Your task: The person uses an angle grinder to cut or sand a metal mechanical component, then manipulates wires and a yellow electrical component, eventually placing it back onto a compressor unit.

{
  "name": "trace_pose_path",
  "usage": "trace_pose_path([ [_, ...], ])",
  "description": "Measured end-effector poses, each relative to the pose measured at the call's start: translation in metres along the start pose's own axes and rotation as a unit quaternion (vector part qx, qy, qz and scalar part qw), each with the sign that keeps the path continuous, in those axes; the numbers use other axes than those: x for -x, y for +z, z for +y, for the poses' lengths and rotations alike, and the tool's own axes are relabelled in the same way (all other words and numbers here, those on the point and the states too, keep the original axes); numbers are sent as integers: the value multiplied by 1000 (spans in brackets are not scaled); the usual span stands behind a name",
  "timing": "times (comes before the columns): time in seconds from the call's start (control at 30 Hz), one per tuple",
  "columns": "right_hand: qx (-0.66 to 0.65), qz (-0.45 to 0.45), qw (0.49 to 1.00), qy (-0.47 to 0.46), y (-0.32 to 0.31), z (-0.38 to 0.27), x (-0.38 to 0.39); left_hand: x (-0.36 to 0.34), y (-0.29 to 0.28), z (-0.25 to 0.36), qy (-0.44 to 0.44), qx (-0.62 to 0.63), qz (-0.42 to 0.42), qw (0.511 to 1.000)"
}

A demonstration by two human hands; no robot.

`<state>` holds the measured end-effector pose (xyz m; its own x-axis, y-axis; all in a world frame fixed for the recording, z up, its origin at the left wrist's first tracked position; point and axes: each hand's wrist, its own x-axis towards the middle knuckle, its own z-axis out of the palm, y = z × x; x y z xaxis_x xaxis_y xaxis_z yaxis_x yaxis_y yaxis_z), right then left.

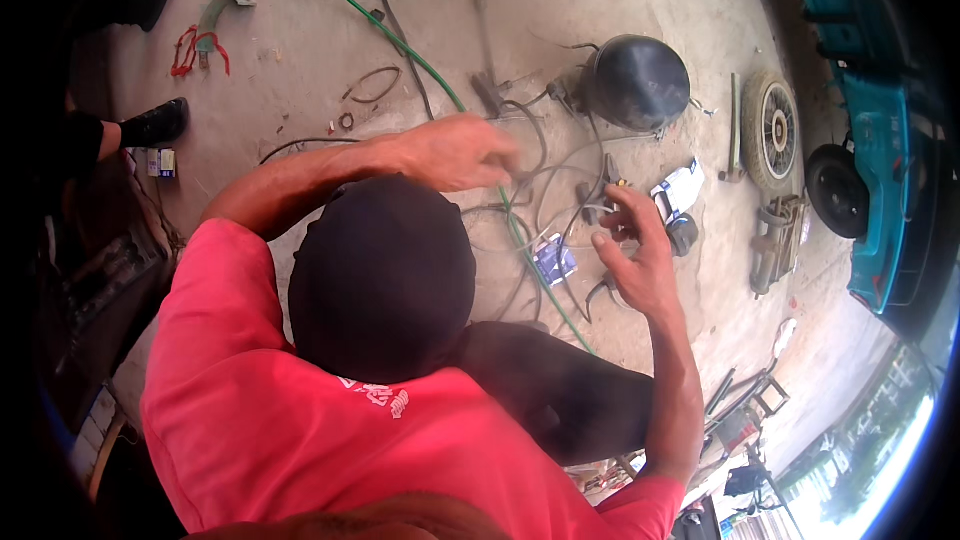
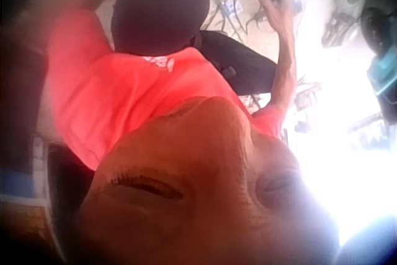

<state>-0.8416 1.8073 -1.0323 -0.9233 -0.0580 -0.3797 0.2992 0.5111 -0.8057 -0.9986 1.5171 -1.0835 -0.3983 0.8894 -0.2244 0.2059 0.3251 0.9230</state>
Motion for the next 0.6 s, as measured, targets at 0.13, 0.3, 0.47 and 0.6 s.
trace_pose_path([
  [0.13, 69, -58, 993, -76, 20, -19, -12, -40, 35, 18, 97, 118, -118, 981],
  [0.3, 127, -165, 978, 5, 19, -5, -13, -30, 27, 8, 58, 116, -112, 985],
  [0.47, 92, -118, 988, 43, -15, 7, -12, 14, 9, -67, 11, -49, 37, 998],
  [0.6, -127, -24, 982, 134, -47, 27, 7, 55, -26, -122, -66, -192, 149, 968],
])
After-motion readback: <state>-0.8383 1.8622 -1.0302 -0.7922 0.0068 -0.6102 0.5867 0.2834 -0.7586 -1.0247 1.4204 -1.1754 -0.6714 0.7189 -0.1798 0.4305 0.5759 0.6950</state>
